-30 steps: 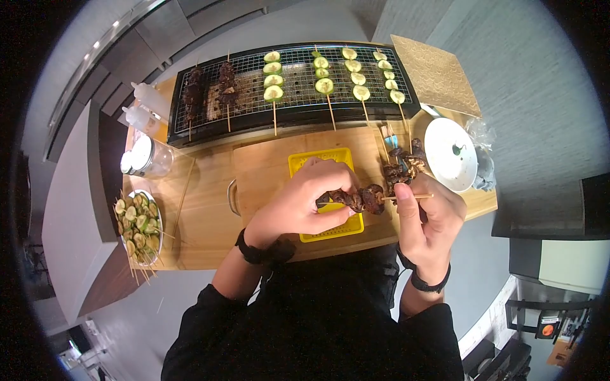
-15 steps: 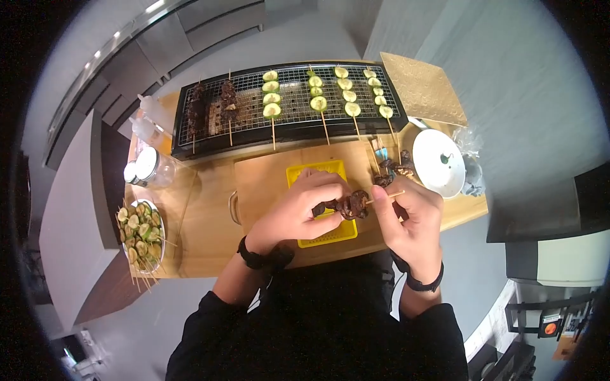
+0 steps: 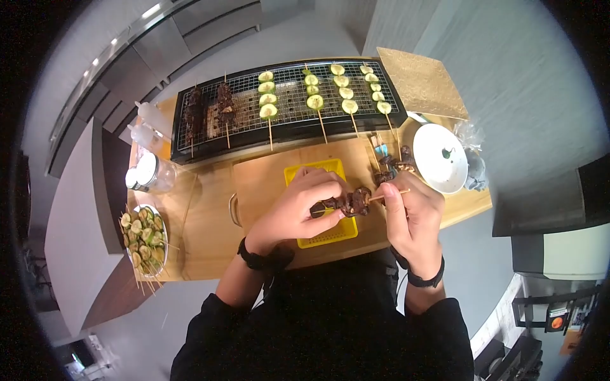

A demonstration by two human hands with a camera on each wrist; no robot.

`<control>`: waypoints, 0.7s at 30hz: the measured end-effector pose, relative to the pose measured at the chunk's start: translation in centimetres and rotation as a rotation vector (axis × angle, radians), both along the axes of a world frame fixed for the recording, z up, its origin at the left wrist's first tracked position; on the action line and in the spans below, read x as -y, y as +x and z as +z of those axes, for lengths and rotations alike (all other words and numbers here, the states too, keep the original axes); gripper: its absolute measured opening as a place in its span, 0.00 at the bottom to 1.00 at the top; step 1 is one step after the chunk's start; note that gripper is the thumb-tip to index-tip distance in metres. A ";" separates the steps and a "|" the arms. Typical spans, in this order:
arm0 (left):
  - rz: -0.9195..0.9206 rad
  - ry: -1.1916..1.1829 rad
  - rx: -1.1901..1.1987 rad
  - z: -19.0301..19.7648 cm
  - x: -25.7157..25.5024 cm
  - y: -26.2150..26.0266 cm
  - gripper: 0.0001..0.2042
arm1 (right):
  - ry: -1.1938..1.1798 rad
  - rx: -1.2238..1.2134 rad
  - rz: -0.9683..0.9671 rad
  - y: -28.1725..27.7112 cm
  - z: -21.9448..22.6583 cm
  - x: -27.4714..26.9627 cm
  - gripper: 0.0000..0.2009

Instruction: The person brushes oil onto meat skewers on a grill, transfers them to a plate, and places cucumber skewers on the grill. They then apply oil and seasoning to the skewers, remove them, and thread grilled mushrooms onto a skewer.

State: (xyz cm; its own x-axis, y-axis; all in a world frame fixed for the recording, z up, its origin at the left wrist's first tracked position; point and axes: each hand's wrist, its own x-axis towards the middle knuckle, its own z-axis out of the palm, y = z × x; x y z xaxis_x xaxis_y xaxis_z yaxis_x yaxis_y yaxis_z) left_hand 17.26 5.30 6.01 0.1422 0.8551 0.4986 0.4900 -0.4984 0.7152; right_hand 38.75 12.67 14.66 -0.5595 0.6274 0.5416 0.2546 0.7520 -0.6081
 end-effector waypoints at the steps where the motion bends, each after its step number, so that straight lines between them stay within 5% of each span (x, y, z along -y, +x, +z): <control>1: 0.001 0.005 -0.002 0.1 -0.1 -0.1 0.10 | 0.007 -0.006 0.003 0.0 0.1 -0.1 0.11; 10: 0.020 -0.014 -0.024 1.2 0.4 0.0 0.08 | 0.018 0.048 -0.002 0.7 0.8 -0.3 0.11; 21: 0.090 -0.109 -0.141 0.1 -0.2 -1.6 0.05 | 0.105 -0.279 -0.033 2.8 1.8 -2.2 0.24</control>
